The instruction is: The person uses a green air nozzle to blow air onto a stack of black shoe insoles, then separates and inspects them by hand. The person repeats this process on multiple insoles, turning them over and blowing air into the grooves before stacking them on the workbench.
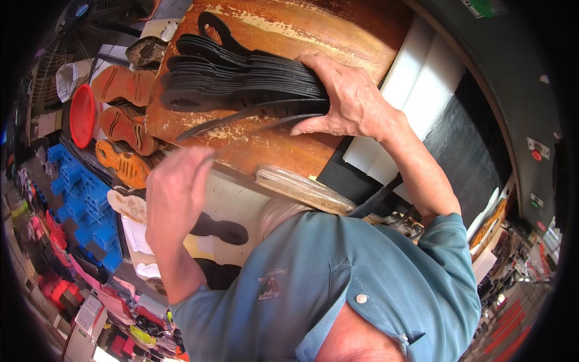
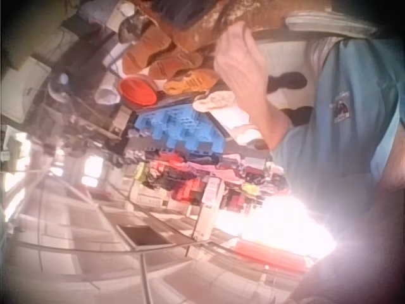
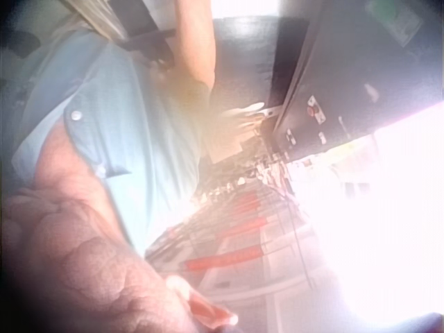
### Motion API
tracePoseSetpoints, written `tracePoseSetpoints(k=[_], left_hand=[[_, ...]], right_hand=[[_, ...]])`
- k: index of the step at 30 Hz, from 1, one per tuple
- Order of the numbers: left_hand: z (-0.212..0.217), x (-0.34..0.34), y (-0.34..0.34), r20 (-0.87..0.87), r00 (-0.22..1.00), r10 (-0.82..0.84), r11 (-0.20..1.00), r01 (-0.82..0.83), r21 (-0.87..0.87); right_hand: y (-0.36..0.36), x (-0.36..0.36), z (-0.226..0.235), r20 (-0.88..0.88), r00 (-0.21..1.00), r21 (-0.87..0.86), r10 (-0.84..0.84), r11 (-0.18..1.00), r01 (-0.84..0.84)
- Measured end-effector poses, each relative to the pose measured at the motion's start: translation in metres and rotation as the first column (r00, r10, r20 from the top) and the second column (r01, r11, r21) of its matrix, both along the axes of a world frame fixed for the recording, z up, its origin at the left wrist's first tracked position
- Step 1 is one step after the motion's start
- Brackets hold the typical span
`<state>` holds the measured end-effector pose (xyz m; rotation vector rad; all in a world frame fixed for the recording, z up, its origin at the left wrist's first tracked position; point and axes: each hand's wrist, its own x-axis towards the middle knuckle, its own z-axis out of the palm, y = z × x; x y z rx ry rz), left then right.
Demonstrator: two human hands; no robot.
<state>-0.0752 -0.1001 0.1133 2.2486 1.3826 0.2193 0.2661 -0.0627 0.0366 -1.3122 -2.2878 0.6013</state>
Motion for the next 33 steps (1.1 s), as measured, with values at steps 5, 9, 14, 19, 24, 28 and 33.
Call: tracePoseSetpoints(k=[5,9,14,19,24,28,33], left_hand=[[-0.048,0.004,0.021,-0.142,0.989,-0.043,0.900,0.100,0.424],[-0.062,0.012,0.043,-0.027,0.994,-0.104,0.898,0.106,0.427],[-0.047,0.021,0.073,-0.103,0.967,-0.234,0.837,0.254,0.485],[-0.036,0.029,0.095,-0.180,0.879,-0.442,0.817,0.477,0.324],[-0.036,0.031,0.081,-0.124,0.920,-0.372,0.875,0.392,0.285],[-0.043,0.039,0.071,-0.090,0.927,-0.364,0.860,0.372,0.348],[-0.053,0.050,0.068,0.010,0.949,-0.315,0.892,0.292,0.345]], right_hand=[[-0.005,-0.002,0.000,-0.016,0.999,0.043,0.028,0.999,-0.027],[-0.008,-0.003,0.000,-0.015,0.998,0.064,0.062,0.996,-0.061],[-0.007,-0.008,0.002,0.007,0.995,0.088,0.097,0.991,-0.097],[-0.015,-0.003,-0.003,-0.050,0.994,0.085,0.097,0.992,-0.093],[-0.023,0.008,-0.021,-0.230,0.970,0.077,-0.073,0.993,0.093],[-0.024,-0.003,-0.031,-0.387,0.891,-0.003,-0.239,0.966,0.258],[-0.022,-0.004,-0.023,-0.274,0.957,0.249,-0.094,0.954,0.165]])
